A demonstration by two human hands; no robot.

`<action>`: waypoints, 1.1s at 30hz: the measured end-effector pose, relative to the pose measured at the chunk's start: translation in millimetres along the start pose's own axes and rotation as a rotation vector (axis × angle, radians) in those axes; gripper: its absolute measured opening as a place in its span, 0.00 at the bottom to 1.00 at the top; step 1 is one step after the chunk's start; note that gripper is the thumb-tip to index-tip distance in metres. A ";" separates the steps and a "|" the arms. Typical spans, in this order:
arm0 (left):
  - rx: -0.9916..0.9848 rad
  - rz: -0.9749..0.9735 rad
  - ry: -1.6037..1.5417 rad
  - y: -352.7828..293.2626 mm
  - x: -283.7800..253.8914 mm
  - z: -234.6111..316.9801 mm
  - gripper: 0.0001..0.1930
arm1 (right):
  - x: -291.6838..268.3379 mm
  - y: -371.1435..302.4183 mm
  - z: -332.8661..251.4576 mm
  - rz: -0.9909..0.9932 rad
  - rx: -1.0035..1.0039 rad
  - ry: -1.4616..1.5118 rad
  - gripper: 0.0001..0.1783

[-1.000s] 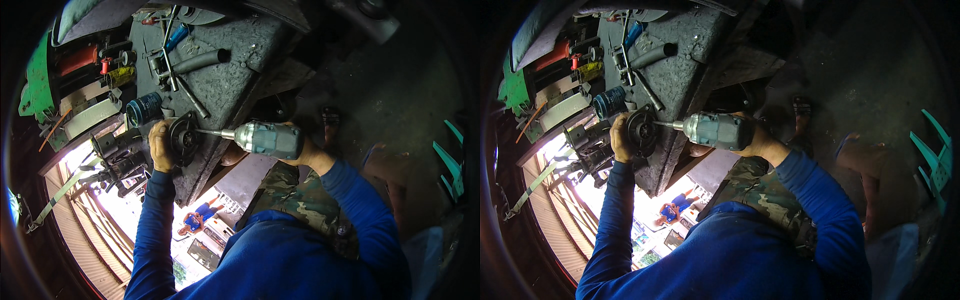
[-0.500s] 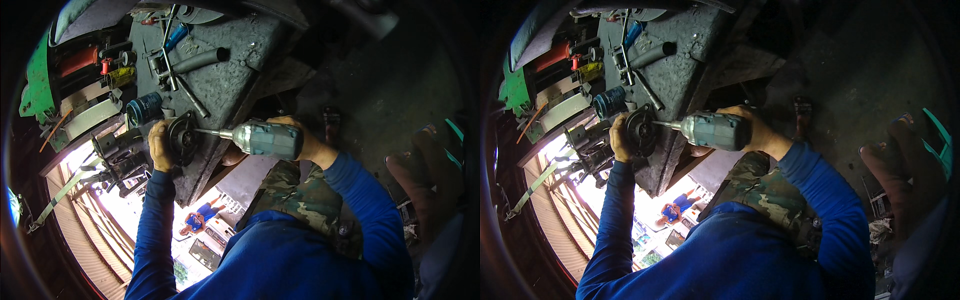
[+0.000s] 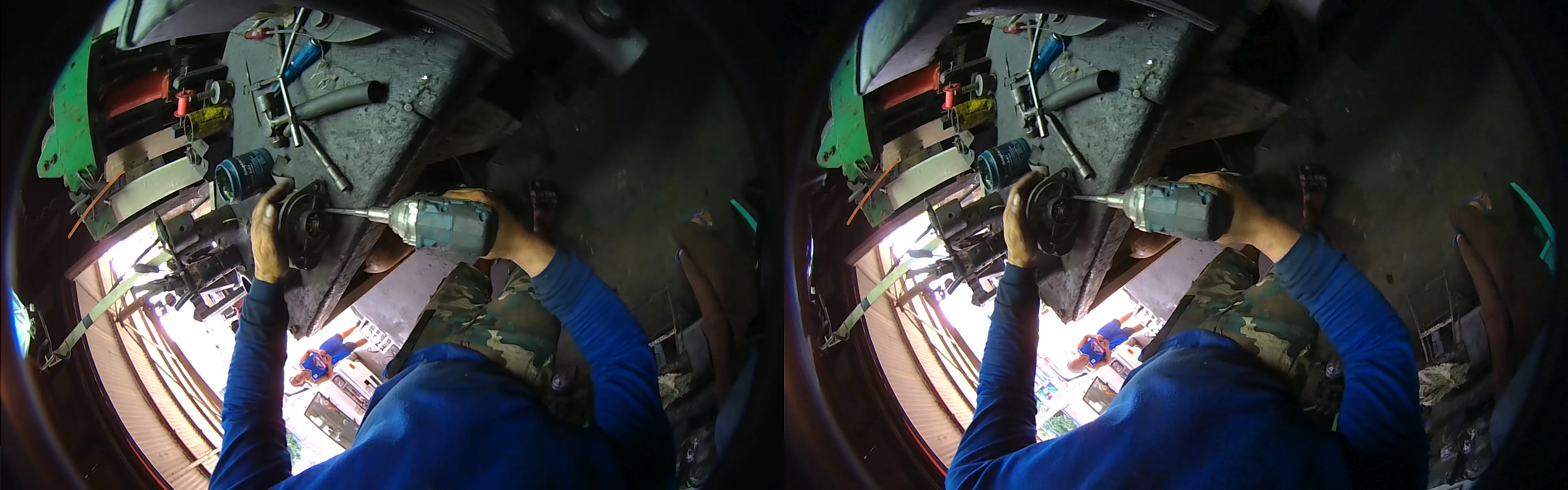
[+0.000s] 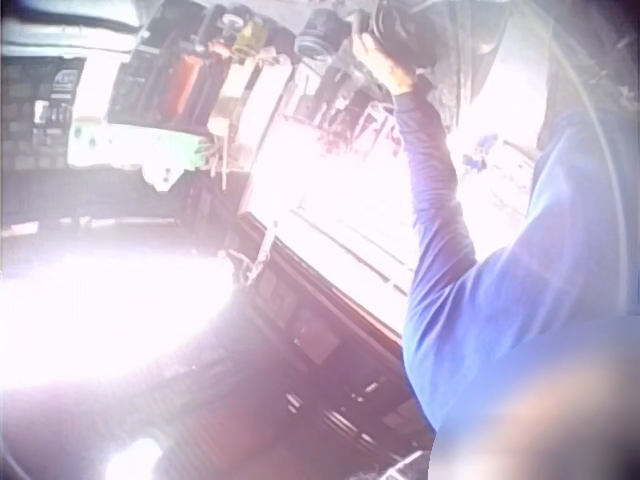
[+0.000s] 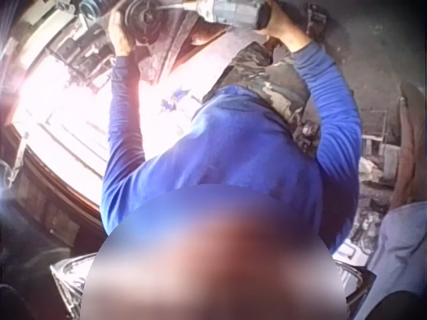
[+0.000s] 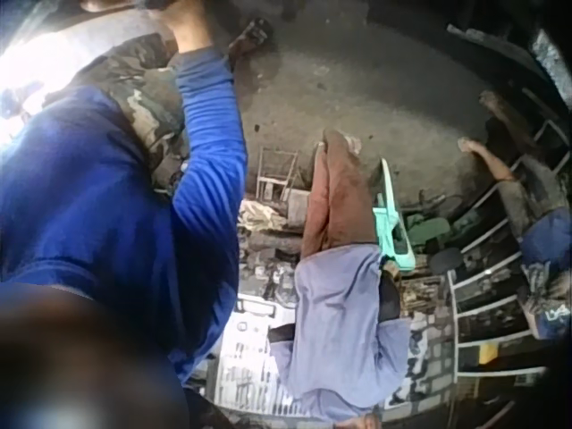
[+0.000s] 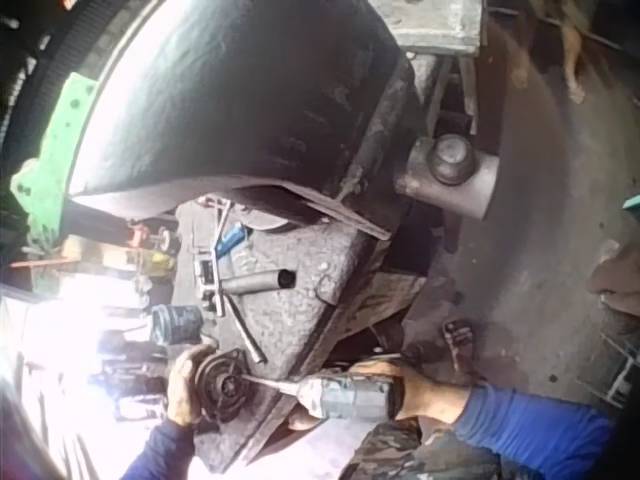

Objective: The person wipes a mechanical part with a cloth, then uses a cordless impact driver to tighten bolts on the part. The person handles the part with both hands, repositions it on the workbench, and continues tightening.

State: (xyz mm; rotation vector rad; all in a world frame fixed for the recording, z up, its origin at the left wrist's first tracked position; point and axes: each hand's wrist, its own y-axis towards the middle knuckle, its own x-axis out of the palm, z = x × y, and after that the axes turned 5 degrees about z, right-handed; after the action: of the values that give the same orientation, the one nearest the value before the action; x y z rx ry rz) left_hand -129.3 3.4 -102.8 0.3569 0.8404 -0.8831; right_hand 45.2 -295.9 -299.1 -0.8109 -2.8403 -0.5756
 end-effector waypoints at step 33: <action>0.294 -0.144 0.831 -16.3 87.1 80.0 0.15 | -27.0 -42.4 -20.0 0.125 0.087 -0.084 0.22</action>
State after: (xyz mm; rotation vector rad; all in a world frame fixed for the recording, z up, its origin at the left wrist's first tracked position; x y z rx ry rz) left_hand -72.1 -100.3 -118.0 0.9676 1.5141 -1.0015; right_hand 46.0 -350.0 -300.6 -1.0097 -2.8401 -0.4072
